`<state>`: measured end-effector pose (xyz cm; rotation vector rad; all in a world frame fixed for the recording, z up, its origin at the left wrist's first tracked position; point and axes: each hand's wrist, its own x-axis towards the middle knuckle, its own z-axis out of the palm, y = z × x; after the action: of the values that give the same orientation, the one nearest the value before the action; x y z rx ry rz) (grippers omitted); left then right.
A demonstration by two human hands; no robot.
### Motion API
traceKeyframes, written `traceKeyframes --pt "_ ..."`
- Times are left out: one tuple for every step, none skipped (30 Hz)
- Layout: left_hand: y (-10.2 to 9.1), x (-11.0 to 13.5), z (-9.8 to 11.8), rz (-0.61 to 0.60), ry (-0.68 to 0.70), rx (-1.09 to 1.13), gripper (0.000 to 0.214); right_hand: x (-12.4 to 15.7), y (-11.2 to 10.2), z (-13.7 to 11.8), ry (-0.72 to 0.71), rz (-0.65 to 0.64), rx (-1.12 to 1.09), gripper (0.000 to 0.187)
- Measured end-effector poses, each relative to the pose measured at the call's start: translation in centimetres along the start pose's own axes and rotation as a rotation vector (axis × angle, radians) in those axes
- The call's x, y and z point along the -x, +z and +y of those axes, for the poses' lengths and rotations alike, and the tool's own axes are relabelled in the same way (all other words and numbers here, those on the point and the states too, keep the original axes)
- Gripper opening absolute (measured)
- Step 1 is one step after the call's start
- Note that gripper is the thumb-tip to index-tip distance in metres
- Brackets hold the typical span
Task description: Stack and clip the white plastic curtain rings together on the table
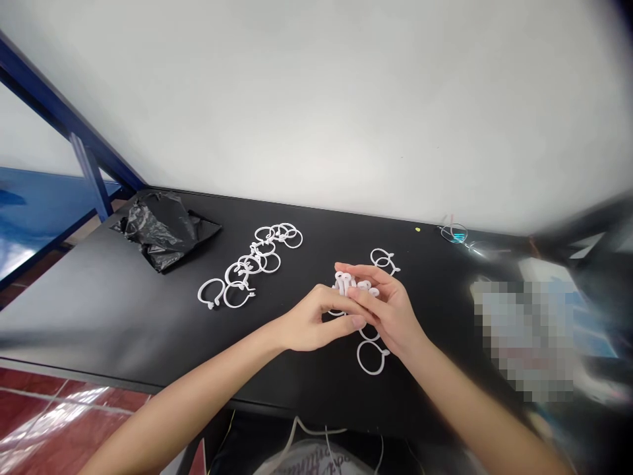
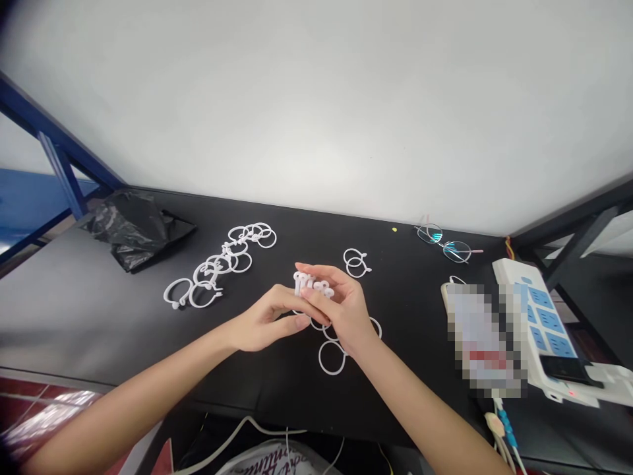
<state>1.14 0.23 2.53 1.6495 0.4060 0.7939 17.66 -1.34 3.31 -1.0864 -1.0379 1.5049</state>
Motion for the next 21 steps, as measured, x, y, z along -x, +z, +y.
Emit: traceKeyframes --pt "0.0 0.0 0.1 0.001 -0.012 -0.010 0.029 0.0 0.0 0.0 0.003 0.010 -0.023 0.025" --pt "0.0 0.0 0.2 0.000 -0.022 -0.022 0.030 0.0 0.1 0.0 0.005 0.019 -0.048 0.027" --pt "0.0 0.0 0.3 -0.003 -0.028 -0.032 0.030 0.0 0.1 -0.1 0.004 0.028 -0.070 0.030" --pt "0.1 0.0 0.3 -0.008 -0.031 -0.037 0.030 0.0 0.2 -0.1 0.002 0.035 -0.084 0.031" --pt "0.1 -0.1 0.4 -0.012 -0.032 -0.037 0.029 0.0 0.2 -0.1 -0.003 0.043 -0.087 0.032" --pt "0.2 -0.1 0.4 -0.014 -0.031 -0.033 0.028 0.0 0.3 0.0 -0.010 0.051 -0.080 0.030" --pt "0.3 -0.1 0.4 -0.014 -0.034 -0.025 0.027 0.0 0.3 0.0 -0.016 0.056 -0.069 0.028" --pt "0.4 -0.1 0.4 -0.010 -0.043 -0.015 0.027 0.0 0.3 0.0 -0.018 0.055 -0.056 0.025" --pt "0.4 -0.1 0.3 0.000 -0.059 0.002 0.026 0.0 0.2 -0.1 -0.014 0.043 -0.042 0.024" --pt "0.4 0.0 0.2 0.012 -0.079 0.029 0.027 0.0 0.0 -0.1 -0.001 0.017 -0.027 0.025" --pt "0.3 0.0 0.2 0.026 -0.102 0.072 0.029 -0.1 -0.3 -0.3 0.017 -0.025 -0.015 0.027" --pt "0.3 0.0 0.1 0.038 -0.123 0.130 0.032 -0.2 -0.7 -0.4 0.038 -0.084 -0.008 0.033" --pt "0.1 0.0 0.1 0.048 -0.139 0.200 0.035 -0.3 -1.2 -0.6 0.057 -0.150 -0.005 0.040" --pt "0.0 0.0 0.1 0.054 -0.146 0.276 0.038 -0.4 -1.8 -0.7 0.074 -0.225 -0.005 0.048" --pt "-0.1 0.0 0.1 0.056 -0.150 0.352 0.042 -0.5 -2.4 -0.9 0.092 -0.305 -0.003 0.054" --pt "-0.3 0.0 0.0 0.052 -0.155 0.421 0.045 -0.6 -2.9 -1.1 0.114 -0.381 0.006 0.058" --pt "-0.4 0.0 0.0 0.044 -0.162 0.485 0.047 -0.6 -3.2 -1.1 0.140 -0.441 0.019 0.057" --pt "-0.6 0.0 -0.1 0.031 -0.171 0.543 0.048 -0.7 -3.4 -1.1 0.160 -0.468 0.030 0.052" --pt "-0.6 0.1 -0.2 0.017 -0.181 0.594 0.048 -0.6 -3.4 -1.1 0.174 -0.466 0.030 0.046" --pt "-0.7 0.1 -0.3 0.005 -0.188 0.637 0.048 -0.6 -3.3 -1.0 0.187 -0.449 0.015 0.040" --pt "-0.7 0.1 -0.5 -0.006 -0.188 0.672 0.047 -0.5 -3.0 -0.8 0.201 -0.433 -0.014 0.037"
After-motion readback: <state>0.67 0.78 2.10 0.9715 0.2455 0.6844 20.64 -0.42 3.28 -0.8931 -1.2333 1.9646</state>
